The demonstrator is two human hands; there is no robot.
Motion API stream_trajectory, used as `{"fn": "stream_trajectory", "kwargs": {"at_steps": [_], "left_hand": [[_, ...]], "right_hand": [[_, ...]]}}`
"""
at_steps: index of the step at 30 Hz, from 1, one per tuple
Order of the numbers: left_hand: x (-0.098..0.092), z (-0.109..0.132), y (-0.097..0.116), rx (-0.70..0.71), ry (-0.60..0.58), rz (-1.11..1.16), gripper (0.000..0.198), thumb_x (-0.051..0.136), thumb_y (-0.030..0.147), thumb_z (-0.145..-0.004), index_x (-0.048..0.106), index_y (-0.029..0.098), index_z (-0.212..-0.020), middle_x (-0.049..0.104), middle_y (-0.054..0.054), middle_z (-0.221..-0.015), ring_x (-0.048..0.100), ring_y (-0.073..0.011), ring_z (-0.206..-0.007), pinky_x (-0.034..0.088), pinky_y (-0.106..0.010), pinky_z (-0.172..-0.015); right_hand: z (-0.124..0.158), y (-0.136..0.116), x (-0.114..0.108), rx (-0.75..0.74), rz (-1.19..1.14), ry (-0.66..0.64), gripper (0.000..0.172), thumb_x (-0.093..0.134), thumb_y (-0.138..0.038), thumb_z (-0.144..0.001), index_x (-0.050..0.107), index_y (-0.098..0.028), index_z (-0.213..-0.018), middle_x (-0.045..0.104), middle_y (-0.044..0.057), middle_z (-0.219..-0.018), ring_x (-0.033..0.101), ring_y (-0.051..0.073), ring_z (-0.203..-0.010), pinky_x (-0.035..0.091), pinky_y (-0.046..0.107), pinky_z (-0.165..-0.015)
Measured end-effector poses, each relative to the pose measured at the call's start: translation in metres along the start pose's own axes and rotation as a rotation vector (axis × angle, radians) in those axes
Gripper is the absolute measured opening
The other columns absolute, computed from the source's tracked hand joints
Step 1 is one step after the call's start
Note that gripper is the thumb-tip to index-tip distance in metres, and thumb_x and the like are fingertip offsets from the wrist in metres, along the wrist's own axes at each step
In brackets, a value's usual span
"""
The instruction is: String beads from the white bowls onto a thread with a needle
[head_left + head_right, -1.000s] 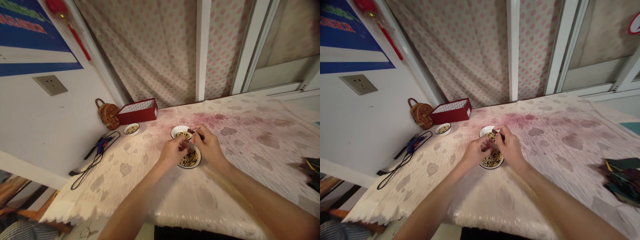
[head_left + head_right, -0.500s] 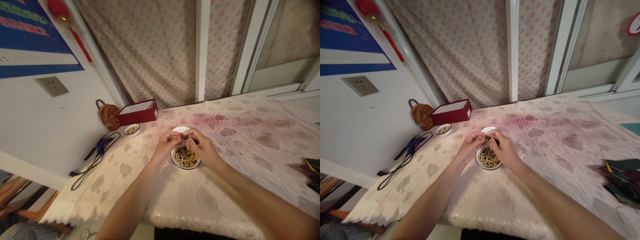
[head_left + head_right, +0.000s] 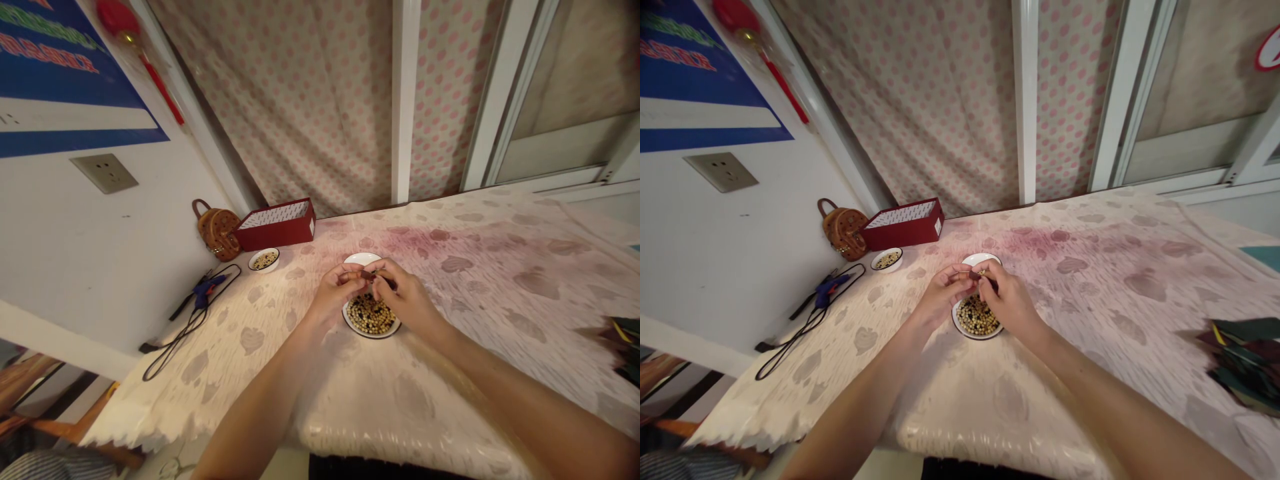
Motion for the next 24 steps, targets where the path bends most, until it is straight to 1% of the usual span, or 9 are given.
{"fn": "stream_trajectory", "kwargs": {"at_steps": [5,10,13,16,20,22,24], "left_hand": [[0.0,0.0,0.001,0.001,0.032,0.002,0.039,0.091,0.019,-0.06,0.071,0.014,-0.093,0.07,0.0,-0.085,0.067,-0.0118,-0.081,0.054,-0.032,-0.089],[-0.001,0.0,0.001,0.012,0.022,-0.022,0.04,0.092,0.02,-0.06,0.07,0.015,-0.094,0.07,0.0,-0.084,0.067,-0.0113,-0.08,0.054,-0.03,-0.087],[-0.004,-0.003,-0.002,0.037,0.006,-0.063,0.038,0.089,0.021,-0.063,0.069,0.015,-0.095,0.07,0.0,-0.084,0.067,-0.0117,-0.08,0.054,-0.03,-0.087],[-0.007,-0.01,-0.006,0.137,0.02,-0.176,0.033,0.086,0.019,-0.066,0.068,0.015,-0.094,0.07,-0.001,-0.084,0.067,-0.0126,-0.08,0.053,-0.03,-0.086],[-0.008,-0.024,-0.012,0.297,0.094,-0.355,0.023,0.078,0.013,-0.07,0.066,0.015,-0.089,0.071,-0.003,-0.086,0.068,-0.0138,-0.081,0.053,-0.029,-0.084],[-0.006,-0.03,-0.014,0.338,0.1,-0.397,0.017,0.074,0.011,-0.073,0.066,0.016,-0.088,0.072,-0.004,-0.088,0.068,-0.0147,-0.084,0.054,-0.03,-0.086],[-0.005,-0.032,-0.016,0.362,0.089,-0.43,0.017,0.069,0.009,-0.075,0.066,0.016,-0.09,0.073,-0.005,-0.093,0.07,-0.0158,-0.089,0.054,-0.031,-0.089]], "right_hand": [[0.0,-0.002,-0.003,0.017,0.017,0.021,0.019,0.045,-0.023,-0.09,0.057,-0.024,-0.105,0.063,-0.004,-0.065,0.059,0.016,-0.059,0.042,0.028,-0.06],[-0.001,-0.003,-0.004,0.013,0.009,0.003,0.019,0.045,-0.024,-0.091,0.057,-0.023,-0.105,0.062,-0.005,-0.064,0.059,0.016,-0.058,0.043,0.028,-0.06],[-0.001,-0.004,-0.003,0.006,0.002,-0.01,0.019,0.043,-0.024,-0.092,0.057,-0.023,-0.105,0.061,-0.006,-0.061,0.058,0.016,-0.056,0.042,0.028,-0.06],[-0.001,-0.004,-0.003,0.002,-0.002,0.009,0.019,0.044,-0.025,-0.092,0.057,-0.023,-0.106,0.061,-0.005,-0.062,0.059,0.016,-0.056,0.043,0.028,-0.06],[-0.001,-0.003,-0.005,0.016,0.009,0.066,0.019,0.045,-0.028,-0.094,0.057,-0.023,-0.108,0.062,-0.005,-0.064,0.061,0.017,-0.059,0.045,0.03,-0.065],[-0.001,-0.002,-0.006,0.027,0.021,0.094,0.018,0.045,-0.029,-0.094,0.056,-0.023,-0.106,0.062,-0.004,-0.064,0.062,0.017,-0.06,0.045,0.031,-0.068],[-0.001,-0.001,-0.007,0.038,0.029,0.114,0.017,0.045,-0.029,-0.094,0.056,-0.024,-0.105,0.062,-0.004,-0.063,0.062,0.017,-0.061,0.045,0.031,-0.068]]}}
Point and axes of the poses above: each hand's wrist, its own z-axis away from the middle knuckle, its own x-axis out of the palm, y = z × x, the point moved 1 cm from there along -z, towards the middle knuckle
